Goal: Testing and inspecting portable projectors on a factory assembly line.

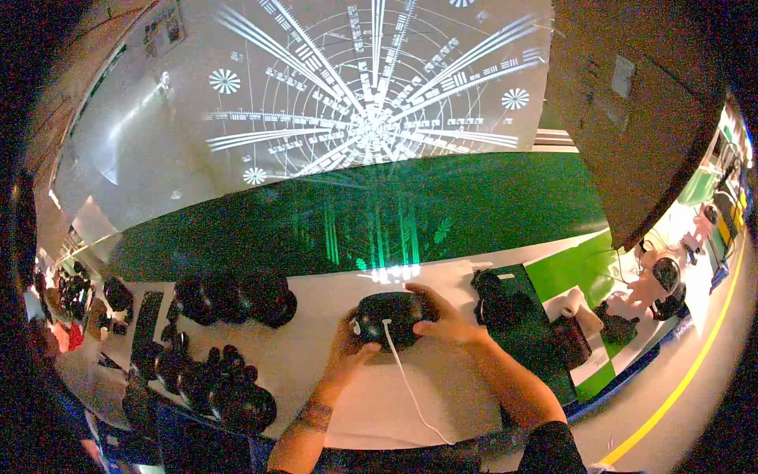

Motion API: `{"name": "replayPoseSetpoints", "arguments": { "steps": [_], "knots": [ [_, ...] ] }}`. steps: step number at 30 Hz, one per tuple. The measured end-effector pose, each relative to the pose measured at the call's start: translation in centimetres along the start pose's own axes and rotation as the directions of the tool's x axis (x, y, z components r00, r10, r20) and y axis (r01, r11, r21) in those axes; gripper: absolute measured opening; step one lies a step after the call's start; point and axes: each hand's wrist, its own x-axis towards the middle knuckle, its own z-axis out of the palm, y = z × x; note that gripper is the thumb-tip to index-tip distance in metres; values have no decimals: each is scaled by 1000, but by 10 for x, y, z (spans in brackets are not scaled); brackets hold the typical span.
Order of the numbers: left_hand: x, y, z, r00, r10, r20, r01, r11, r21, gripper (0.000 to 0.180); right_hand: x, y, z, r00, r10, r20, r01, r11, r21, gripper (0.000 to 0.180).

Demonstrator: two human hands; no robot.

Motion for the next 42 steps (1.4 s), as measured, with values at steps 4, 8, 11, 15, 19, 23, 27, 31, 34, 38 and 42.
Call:
{"name": "replayPoseSetpoints", "arguments": {
  "steps": [4, 8, 11, 15, 19, 23, 27, 31, 34, 38, 42],
  "knots": [
    [4, -7, 3, 1000, -21, 1, 21, 999, -50, 81, -2, 5, -8, 1000, -14, -26, 13, 999, -31, 106],
    [3, -8, 7, 1000, -12, -21, 11, 999, -35, 80, -4, -2, -6, 998, -40, -52, 35, 996, -79, 106],
    [5, -9, 9, 999, -44, -27, 42, 997, -59, 80, -2, 1, -12, 1000, 11, -23, -8, 996, 92, 85],
    [2, -9, 11, 999, -46, -17, 43, 993, -113, 80, 20, -6, -26, 999, 47, -17, -47, 999, 4, 53],
    [4, -15, 17, 1000, -26, -11, 26, 998, -59, 79, 44, -12, -31, 925, 380, 5, -370, 900, 229, 47],
    [2, -3, 12, 997, -76, -2, 76, 996, -41, 78, 51, 12, -43, 952, 296, 77, -306, 931, 200, 48],
    [3, -10, 1, 996, -88, 21, 89, 995, -34, 79, 54, -11, -18, 949, 316, 16, -313, 932, 185, 46],
    [10, -19, -2, 1000, 14, 12, -14, 999, -38, 82, 59, -5, -27, 942, 332, 43, -335, 927, 169, 41],
    [10, -22, -2, 1000, -5, 3, 5, 999, -45, 84, 56, -2, -30, 954, 293, 67, -298, 900, 319, 38],
    [10, -24, -3, 1000, -28, -5, 28, 999, -41, 85, 60, -2, -30, 954, 278, 110, -297, 925, 237, 41],
    [10, -26, -4, 1000, -28, 5, 28, 999, -19, 84, 58, -4, -31, 914, 406, 3, -397, 893, 212, 42]
  ]
}}
